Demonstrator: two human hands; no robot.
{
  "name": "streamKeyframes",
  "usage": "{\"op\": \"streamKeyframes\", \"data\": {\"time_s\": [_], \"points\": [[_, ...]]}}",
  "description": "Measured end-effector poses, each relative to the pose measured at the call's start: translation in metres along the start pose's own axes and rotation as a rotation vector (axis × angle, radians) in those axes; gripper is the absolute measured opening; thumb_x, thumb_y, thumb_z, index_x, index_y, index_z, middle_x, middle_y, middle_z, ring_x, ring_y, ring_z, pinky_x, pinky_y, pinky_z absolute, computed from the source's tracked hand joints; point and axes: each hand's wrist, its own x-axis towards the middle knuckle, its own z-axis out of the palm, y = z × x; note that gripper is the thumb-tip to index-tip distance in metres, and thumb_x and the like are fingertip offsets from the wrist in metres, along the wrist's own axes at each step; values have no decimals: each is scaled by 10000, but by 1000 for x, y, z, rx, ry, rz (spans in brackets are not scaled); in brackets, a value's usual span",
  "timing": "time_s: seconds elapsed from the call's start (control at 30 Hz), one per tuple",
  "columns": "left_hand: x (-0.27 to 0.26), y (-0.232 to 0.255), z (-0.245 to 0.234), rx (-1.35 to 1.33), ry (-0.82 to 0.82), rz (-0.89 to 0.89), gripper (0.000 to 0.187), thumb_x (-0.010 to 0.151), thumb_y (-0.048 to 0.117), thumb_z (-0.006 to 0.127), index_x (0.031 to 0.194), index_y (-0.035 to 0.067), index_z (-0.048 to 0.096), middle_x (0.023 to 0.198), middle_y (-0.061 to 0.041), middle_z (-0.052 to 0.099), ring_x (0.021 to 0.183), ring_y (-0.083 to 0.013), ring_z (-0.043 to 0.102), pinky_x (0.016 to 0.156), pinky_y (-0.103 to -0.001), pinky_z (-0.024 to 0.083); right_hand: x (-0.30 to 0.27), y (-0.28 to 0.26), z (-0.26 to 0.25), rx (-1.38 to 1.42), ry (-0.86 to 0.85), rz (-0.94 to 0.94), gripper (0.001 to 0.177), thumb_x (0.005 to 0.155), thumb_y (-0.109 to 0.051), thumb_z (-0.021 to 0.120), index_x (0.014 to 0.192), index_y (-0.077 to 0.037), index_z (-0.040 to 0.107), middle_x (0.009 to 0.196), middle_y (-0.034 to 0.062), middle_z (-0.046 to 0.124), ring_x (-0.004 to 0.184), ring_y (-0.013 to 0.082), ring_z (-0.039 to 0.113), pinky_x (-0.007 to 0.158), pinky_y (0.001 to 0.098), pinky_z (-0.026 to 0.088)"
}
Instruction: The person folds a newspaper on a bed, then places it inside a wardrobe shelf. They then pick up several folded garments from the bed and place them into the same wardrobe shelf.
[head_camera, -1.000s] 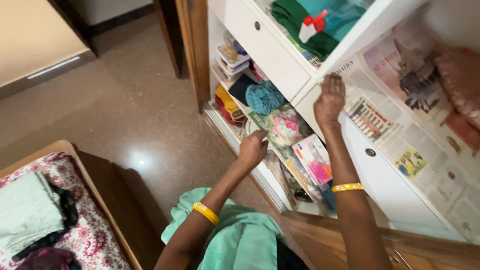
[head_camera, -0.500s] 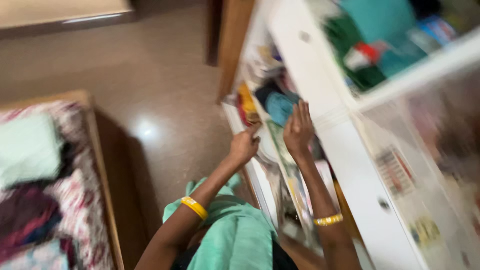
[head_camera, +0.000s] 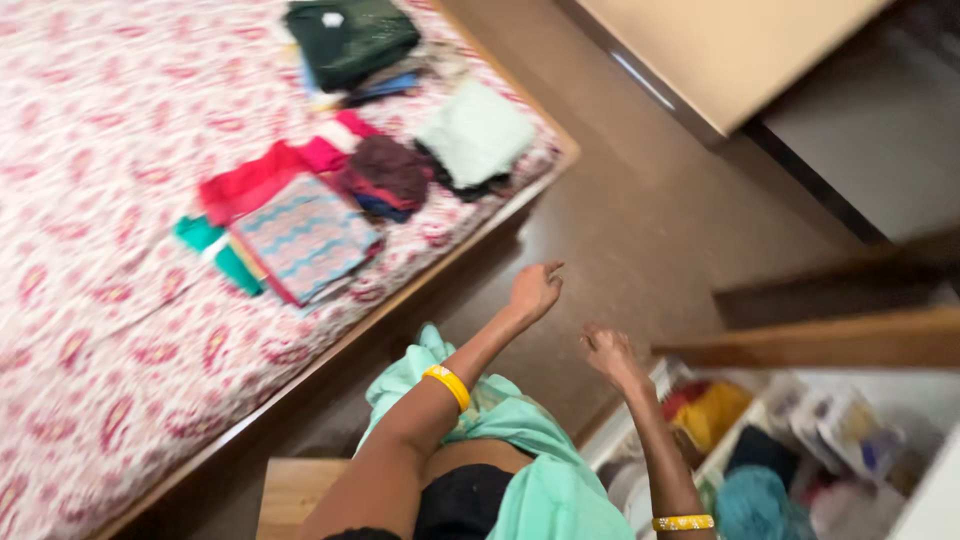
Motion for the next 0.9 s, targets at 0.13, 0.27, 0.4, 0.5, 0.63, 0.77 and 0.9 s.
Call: {"op": "streamKeyframes", "data": {"time_s": [0.13,0.27,0.4,0.5,0.63,0.77,0.9], "points": [[28,-83,-59,-70,271,-17,417,833,184,623,1226,98,736,1118,-199,742,1064,-376,703,953,-463,538,69,-64,15,65,-66,-177,327,910,-264,605,1141,-48,687,942,262,712,943,449,690,828,546,538],[53,-161,-113,-149,348,-214,404,868,228,611,1219,84,749,1116,-201,759,1065,-352,734,956,-425,565,138,-132,27,16,-131,-379,309,923,-243,613,1124,-19,681,977,279,695,962,462,678,822,553,533],[67,-206,-176,-149,498,-94,477,826,211,616,1266,47,694,1179,-225,731,1082,-367,717,962,-436,543,199,-199,34,-29,-172,-421,273,922,-252,611,1025,-12,690,942,269,699,935,460,674,834,562,514],[70,-215,-218,-117,529,-142,507,840,256,660,1304,50,675,1089,-254,727,1002,-403,700,900,-472,535,231,-235,38,111,-82,-528,274,882,-226,607,1036,-10,676,905,276,691,884,479,663,771,578,506],[63,-219,-261,-159,478,-250,553,849,272,637,1367,77,648,916,-234,737,860,-377,710,802,-472,539,260,-262,55,-14,-200,-463,251,917,-274,617,926,-32,685,828,246,692,840,452,679,770,565,520],[71,-229,-276,-229,512,-212,549,847,272,646,1352,58,641,884,-201,744,824,-334,727,756,-449,547,291,-258,79,-71,-224,-472,258,905,-277,634,939,-27,691,800,246,686,791,455,677,719,577,515],[80,-246,-264,-252,467,-215,529,871,228,616,1361,28,639,1045,-219,743,952,-329,728,851,-422,547,319,-234,95,-32,-233,-473,247,895,-274,628,902,-48,728,843,231,698,811,446,687,739,554,536]]}}
